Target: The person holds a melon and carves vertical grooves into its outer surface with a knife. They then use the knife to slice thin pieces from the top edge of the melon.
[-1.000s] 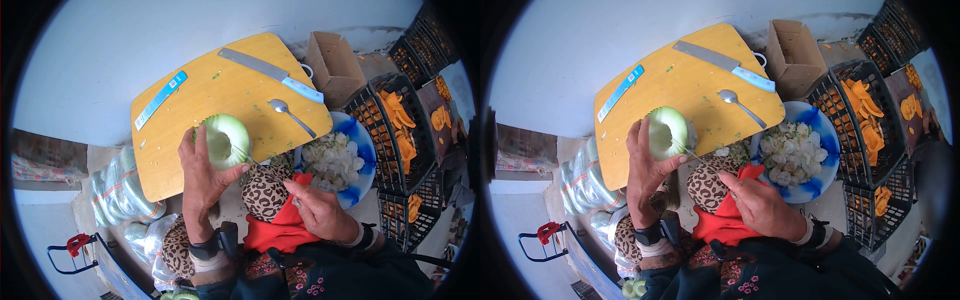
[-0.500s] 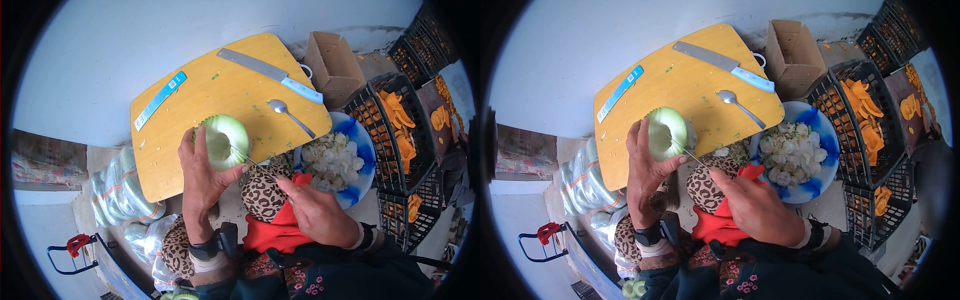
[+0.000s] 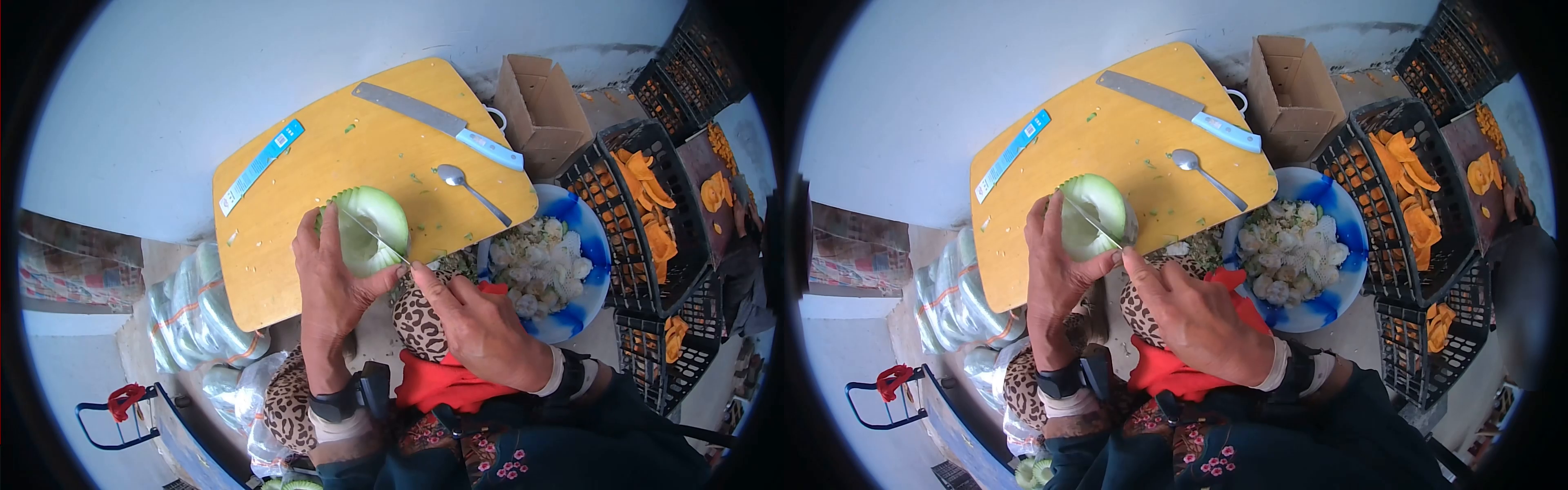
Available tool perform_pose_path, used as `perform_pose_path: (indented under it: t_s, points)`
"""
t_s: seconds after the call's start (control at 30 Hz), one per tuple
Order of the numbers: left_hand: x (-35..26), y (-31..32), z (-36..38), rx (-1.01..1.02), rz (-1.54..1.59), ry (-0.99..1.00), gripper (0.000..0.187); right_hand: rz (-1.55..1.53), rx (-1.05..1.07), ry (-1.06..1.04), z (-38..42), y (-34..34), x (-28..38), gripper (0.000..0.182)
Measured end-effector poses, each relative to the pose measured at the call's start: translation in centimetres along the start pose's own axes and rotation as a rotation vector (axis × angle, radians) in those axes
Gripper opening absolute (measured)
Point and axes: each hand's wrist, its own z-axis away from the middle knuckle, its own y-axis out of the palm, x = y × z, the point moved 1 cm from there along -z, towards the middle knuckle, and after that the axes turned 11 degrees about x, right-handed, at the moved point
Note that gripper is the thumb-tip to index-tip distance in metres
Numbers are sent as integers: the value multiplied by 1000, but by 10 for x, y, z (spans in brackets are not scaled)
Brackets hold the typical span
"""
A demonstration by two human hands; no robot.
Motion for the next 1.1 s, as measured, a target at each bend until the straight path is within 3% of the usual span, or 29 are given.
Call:
perform_pose_path:
  t_s: [0.43,0.63,0.83,1.1]
  points:
    - [-3,2,0,2,13,70,115,54,83,2,31,-7,-9,68]
    - [10,3,1,9,189,15,120,-58,142,66,55,-19,-7,66]
    - [8,-2,3,50,82,3,119,-58,101,17,54,-19,-8,63]
    - [11,-4,1,34,209,-69,116,-57,112,28,44,-15,-6,65]
